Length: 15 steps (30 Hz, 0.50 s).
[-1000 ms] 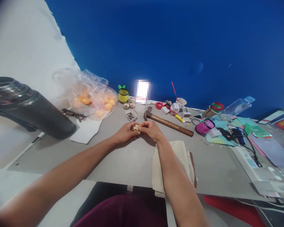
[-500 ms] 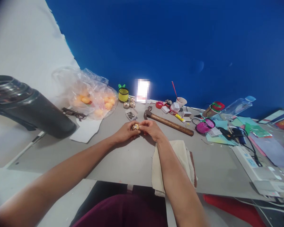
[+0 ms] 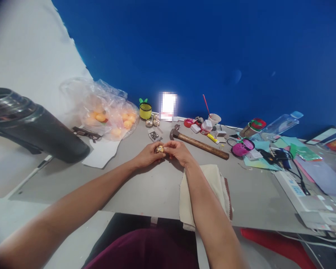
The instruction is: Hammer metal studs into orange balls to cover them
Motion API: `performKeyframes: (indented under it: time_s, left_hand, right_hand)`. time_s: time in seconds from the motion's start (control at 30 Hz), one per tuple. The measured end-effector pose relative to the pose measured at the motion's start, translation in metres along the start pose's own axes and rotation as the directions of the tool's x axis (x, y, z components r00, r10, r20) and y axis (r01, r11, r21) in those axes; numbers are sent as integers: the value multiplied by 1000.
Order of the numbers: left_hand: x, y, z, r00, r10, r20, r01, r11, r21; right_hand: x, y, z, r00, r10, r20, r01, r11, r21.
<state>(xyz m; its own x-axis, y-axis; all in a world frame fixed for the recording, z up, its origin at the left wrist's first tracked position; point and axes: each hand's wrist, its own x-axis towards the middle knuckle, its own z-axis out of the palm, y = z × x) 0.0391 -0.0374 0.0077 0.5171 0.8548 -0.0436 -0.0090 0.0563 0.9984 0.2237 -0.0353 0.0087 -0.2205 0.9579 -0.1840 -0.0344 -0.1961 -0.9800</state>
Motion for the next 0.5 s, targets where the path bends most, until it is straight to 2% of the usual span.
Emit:
performKeyframes:
  time_s: [0.5]
  left_hand:
    - [0,-1,0,1000,4,-10,-3,999,43]
  right_hand:
    - [-1,-6,2,1000,7,-19,-8,998,-57]
